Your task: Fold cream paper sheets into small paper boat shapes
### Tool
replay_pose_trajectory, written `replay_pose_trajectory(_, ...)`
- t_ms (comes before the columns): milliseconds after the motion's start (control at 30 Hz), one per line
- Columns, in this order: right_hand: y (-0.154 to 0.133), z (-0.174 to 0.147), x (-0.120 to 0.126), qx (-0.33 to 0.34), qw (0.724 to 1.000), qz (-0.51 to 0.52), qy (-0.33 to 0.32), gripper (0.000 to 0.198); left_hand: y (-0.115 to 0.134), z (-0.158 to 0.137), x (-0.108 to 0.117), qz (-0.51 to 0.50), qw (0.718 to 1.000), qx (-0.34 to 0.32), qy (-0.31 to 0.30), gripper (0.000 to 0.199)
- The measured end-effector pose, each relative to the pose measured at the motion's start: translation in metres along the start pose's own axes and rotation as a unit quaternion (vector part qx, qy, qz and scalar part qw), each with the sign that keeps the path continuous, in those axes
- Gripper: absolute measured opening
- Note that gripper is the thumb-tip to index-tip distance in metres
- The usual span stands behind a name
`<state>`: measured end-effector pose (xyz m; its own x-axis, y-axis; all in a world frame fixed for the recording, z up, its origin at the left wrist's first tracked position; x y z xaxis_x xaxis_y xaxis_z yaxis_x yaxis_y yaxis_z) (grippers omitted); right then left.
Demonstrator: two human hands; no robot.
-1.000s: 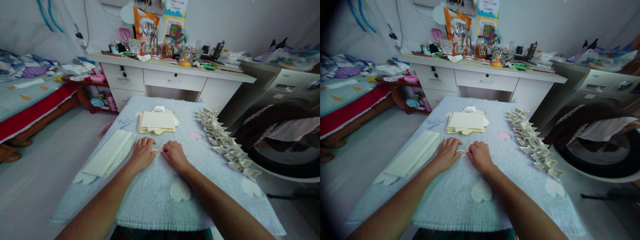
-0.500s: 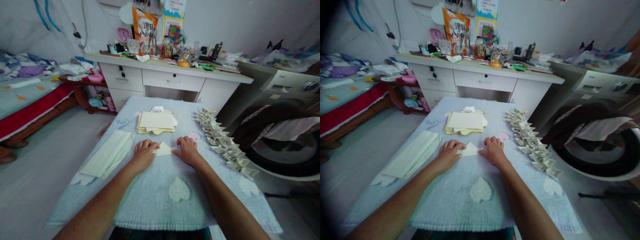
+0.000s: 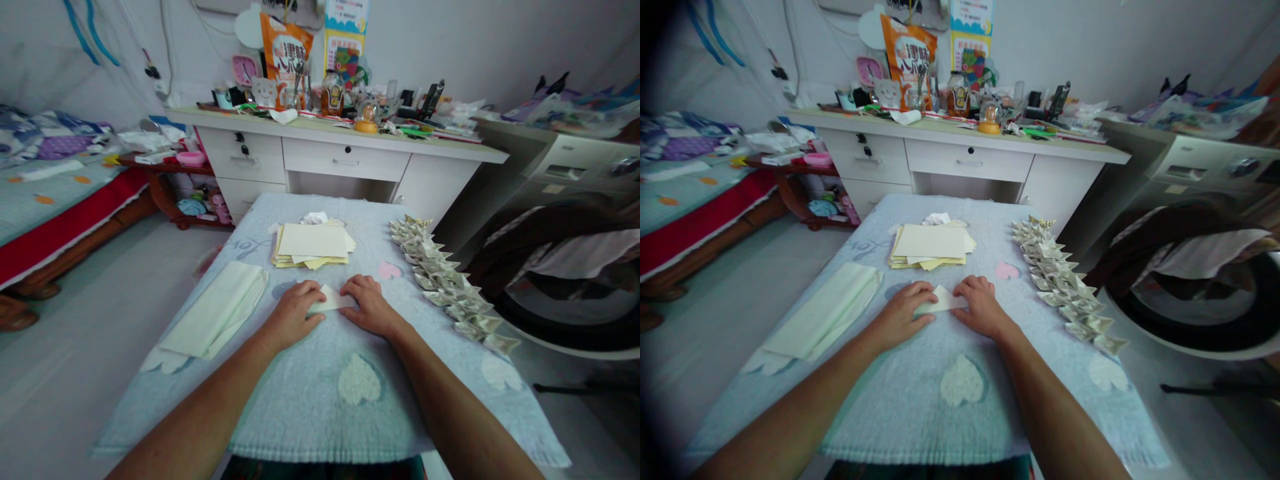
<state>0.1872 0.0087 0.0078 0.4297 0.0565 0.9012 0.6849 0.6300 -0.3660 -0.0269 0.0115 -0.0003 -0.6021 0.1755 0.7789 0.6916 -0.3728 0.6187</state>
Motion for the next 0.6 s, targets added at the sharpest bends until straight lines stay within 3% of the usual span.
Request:
replay_pose_trajectory(233, -0.0080, 0.0048, -0.0079, 0.017, 1.000, -0.015, 0.021, 0.023, -0.0043, 0.0045, -0.0040, -0.003, 1.000, 0.007, 0.019, 0.028)
replay_pose_trajectory(400, -0.0087, 0.0057, -0.0112, 0.013, 0.999, 0.009, 0.041, 0.034, -0.0035, 0.0064, -0.0033, -0.013, 1.000, 0.003, 0.028, 0.025)
replay_pose_trajectory(533, -0.0086, 0.0049, -0.0088, -0.002, 0.993, 0.015, 0.119, 0.057, -0.0017, 0.0072, -0.0023, -0.066, 0.997, 0.021, 0.036, 0.028)
replay_pose_trajectory(600, -0.0106, 0.0033, -0.0036, -0.016, 0.983, 0.018, 0.183, 0.055, -0.0001, 0.0076, -0.0008, -0.101, 0.993, 0.040, 0.047, 0.030)
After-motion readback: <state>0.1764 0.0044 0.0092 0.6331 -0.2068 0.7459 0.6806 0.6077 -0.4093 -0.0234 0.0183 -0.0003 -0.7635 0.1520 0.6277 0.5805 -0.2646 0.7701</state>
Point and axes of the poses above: each hand's wrist, its own z-axis towards the middle knuckle, its own x-axis out of the back of the hand, y = z × x, the point moved 1 cm from there along z, towards the middle knuckle, and after that the axes turned 12 degrees about x, right-handed, at the moved point
